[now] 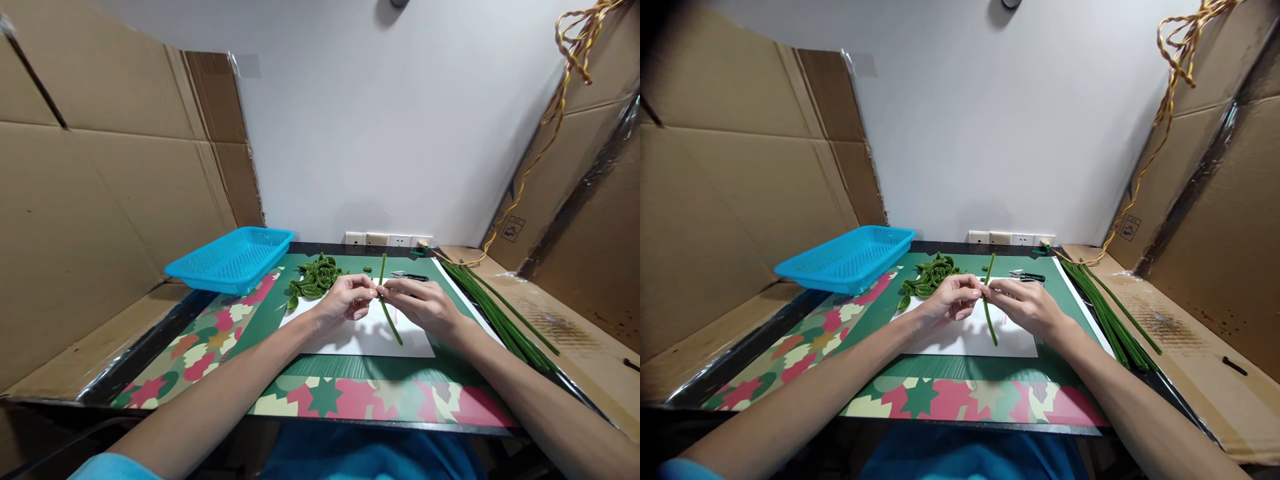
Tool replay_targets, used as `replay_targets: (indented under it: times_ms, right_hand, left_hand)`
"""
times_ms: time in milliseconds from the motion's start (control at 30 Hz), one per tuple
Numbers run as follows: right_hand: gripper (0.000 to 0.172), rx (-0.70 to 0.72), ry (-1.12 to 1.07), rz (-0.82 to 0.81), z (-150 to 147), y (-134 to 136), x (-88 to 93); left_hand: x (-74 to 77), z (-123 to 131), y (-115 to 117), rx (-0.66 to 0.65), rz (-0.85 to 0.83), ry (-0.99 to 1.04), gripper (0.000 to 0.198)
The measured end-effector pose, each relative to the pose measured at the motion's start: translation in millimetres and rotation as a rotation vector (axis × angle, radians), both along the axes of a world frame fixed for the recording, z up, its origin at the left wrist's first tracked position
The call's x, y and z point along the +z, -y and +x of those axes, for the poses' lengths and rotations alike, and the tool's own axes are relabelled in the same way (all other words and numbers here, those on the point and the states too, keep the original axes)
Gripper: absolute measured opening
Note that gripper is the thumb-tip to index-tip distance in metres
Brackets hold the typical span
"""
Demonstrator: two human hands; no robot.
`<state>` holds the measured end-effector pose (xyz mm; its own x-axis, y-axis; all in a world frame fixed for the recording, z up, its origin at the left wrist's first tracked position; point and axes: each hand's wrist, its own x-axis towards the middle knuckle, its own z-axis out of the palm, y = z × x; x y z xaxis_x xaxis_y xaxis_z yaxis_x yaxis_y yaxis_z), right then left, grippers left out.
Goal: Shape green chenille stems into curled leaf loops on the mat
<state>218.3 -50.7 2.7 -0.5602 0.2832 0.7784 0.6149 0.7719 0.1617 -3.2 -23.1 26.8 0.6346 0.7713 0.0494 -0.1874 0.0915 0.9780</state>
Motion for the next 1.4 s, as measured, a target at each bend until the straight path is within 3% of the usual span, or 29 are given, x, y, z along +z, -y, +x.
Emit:
replay_targets:
  times_ms: [267, 533, 733, 900, 1100, 1233, 1400]
  right_hand:
    - [0.025, 0.034, -0.120, -0.103, -10, 1, 0.3]
    - [0.030, 0.087, -0.386, -0.417, -21, -6, -6.7]
    - [0.040, 0.126, -0.509, -0.674, -26, 3, 5.4]
    - [0.047, 0.222, -0.650, -0.984, -28, 5, 12.5]
    - [0.052, 0.331, -0.784, -1.185, -28, -5, 7.0]
    - [0.043, 0.240, -0.752, -1.071, -27, -4, 5.7]
    - [0.022, -0.001, -0.465, -0.444, -22, 0, 0.8]
  left_hand:
    - [-7.9, 2, -5, 0.074, 0.186, -0.001, 0.028]
    - [4.5, -1, 3, 0.219, 0.547, -0.267, 0.022]
    - [9.4, -3, 9, 0.251, 0.894, -0.364, 0.013]
    - [9.2, -4, 8, 0.241, 1.017, -0.426, 0.014]
    - [9.3, -4, 3, 0.235, 1.025, -0.415, 0.013]
    - [9.7, -4, -2, 0.277, 0.794, -0.324, 0.016]
    - [4.0, -6, -10, 0.252, 0.464, -0.132, 0.026]
